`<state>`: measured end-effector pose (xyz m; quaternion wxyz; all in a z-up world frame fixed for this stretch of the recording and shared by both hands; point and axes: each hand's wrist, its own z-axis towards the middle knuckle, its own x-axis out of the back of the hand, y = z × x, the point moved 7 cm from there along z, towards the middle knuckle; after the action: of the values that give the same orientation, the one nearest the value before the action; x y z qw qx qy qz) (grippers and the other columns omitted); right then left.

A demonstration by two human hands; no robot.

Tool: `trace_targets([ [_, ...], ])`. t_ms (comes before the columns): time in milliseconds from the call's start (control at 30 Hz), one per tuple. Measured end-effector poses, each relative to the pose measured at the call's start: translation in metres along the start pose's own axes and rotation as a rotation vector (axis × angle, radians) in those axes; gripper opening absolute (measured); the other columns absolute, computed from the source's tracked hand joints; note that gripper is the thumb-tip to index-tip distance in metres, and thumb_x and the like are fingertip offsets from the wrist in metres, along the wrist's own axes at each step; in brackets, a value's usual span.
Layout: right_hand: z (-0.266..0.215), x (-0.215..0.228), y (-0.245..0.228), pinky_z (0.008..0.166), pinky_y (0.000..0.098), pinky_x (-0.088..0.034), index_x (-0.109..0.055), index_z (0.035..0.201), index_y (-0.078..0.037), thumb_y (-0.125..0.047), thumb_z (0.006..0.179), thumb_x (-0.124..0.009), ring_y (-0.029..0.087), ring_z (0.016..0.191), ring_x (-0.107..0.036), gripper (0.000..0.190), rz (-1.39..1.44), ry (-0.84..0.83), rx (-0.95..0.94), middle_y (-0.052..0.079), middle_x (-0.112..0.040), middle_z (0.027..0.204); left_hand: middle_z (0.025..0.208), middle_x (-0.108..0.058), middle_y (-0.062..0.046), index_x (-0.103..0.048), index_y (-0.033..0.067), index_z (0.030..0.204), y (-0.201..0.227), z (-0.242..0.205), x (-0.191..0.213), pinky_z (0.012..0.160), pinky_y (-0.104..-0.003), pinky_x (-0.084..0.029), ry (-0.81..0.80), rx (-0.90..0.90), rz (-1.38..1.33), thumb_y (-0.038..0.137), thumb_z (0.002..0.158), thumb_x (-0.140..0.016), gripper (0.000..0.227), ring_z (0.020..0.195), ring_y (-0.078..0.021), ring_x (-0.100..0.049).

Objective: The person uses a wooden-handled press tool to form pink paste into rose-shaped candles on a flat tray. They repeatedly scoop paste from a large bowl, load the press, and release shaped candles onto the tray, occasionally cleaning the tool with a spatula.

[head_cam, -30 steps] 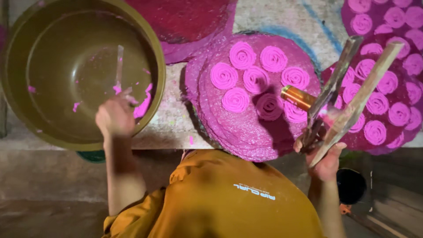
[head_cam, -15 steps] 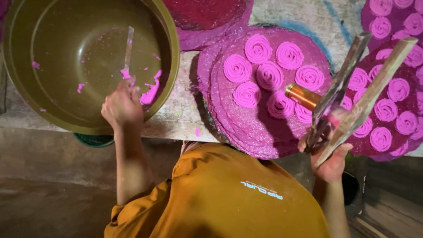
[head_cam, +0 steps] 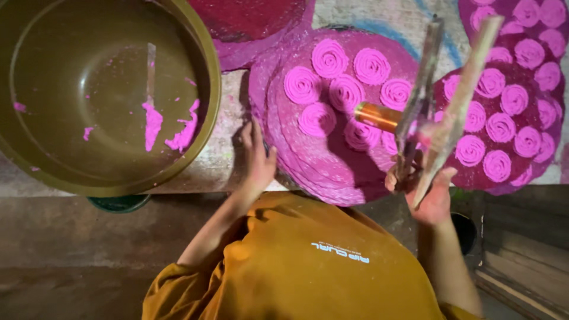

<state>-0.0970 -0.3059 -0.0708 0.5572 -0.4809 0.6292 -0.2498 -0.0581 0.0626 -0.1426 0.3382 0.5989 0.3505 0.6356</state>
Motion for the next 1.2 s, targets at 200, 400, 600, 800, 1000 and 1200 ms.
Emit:
trace_targets([
  [200,0.02,0.006,0.002,0.072,0.039,-0.049,-0.055,0.127,-0.004,-0.085,0.089,-0.03,0.024,0.08,-0.062,0.093,-0.263,0.014,-0.204,0.013,-0.066,0.094,0.162,-0.039,-0.016,-0.034,0.0109,0.161,-0.043,0.096,0.013,0.128,-0.043,-0.034,-0.093,-0.046,0.066,-0.004,0.089,-0.06,0.078,0.152,-0.0357,-0.039],
  [400,0.042,-0.016,0.001,0.065,0.0336,-0.05,-0.071,0.103,0.005,-0.066,0.104,-0.038,0.021,0.073,-0.065,0.078,-0.66,-0.132,-0.4,0.012,-0.071,0.082,0.172,-0.023,-0.016,-0.026,0.0105,0.163,0.045,0.12,0.008,0.131,-0.046,-0.021,-0.105,-0.003,-1.02,0.037,0.102,-0.065,0.078,0.16,-0.0335,-0.026],
  [600,0.051,-0.049,-0.008,0.076,0.0358,-0.058,-0.069,0.109,-0.002,-0.057,0.097,-0.036,0.022,0.08,-0.069,0.065,-0.556,-0.285,-0.831,0.008,-0.073,0.086,0.103,-0.058,-0.002,-0.058,0.0093,0.126,0.139,0.103,0.01,0.112,-0.044,-0.043,-0.49,-0.088,-2.124,0.065,0.108,-0.042,0.061,0.107,-0.0206,-0.056],
  [800,0.082,-0.082,-0.031,0.071,0.0343,-0.053,-0.065,0.122,0.0,-0.064,0.098,-0.036,0.018,0.075,-0.067,0.074,-1.289,-0.2,-0.454,0.006,-0.069,0.078,0.084,-0.047,0.002,-0.049,0.0153,0.092,0.109,0.116,0.012,0.095,-0.037,-0.044,-0.267,0.019,-2.142,0.06,0.106,-0.044,0.047,0.087,-0.0159,-0.048],
  [1000,0.082,-0.106,-0.032,0.062,0.0381,-0.055,-0.055,0.142,-0.007,-0.063,0.095,-0.032,0.02,0.065,-0.065,0.077,-1.353,-0.246,-0.491,0.01,-0.064,0.071,0.079,-0.044,0.003,-0.046,0.0167,0.087,0.094,0.113,0.01,0.089,-0.037,-0.044,-0.198,0.008,-2.122,0.058,0.106,-0.046,0.045,0.08,-0.0154,-0.047],
  [1200,0.086,-0.126,-0.052,0.062,0.0378,-0.05,-0.055,0.142,-0.002,-0.063,0.095,-0.038,0.018,0.066,-0.061,0.079,-1.311,-0.248,-0.253,0.008,-0.062,0.07,0.076,-0.042,0.003,-0.046,0.0168,0.084,0.108,0.121,0.029,0.086,-0.038,-0.046,-0.184,-0.042,-2.057,0.058,0.104,-0.045,0.046,0.077,-0.0157,-0.046],
])
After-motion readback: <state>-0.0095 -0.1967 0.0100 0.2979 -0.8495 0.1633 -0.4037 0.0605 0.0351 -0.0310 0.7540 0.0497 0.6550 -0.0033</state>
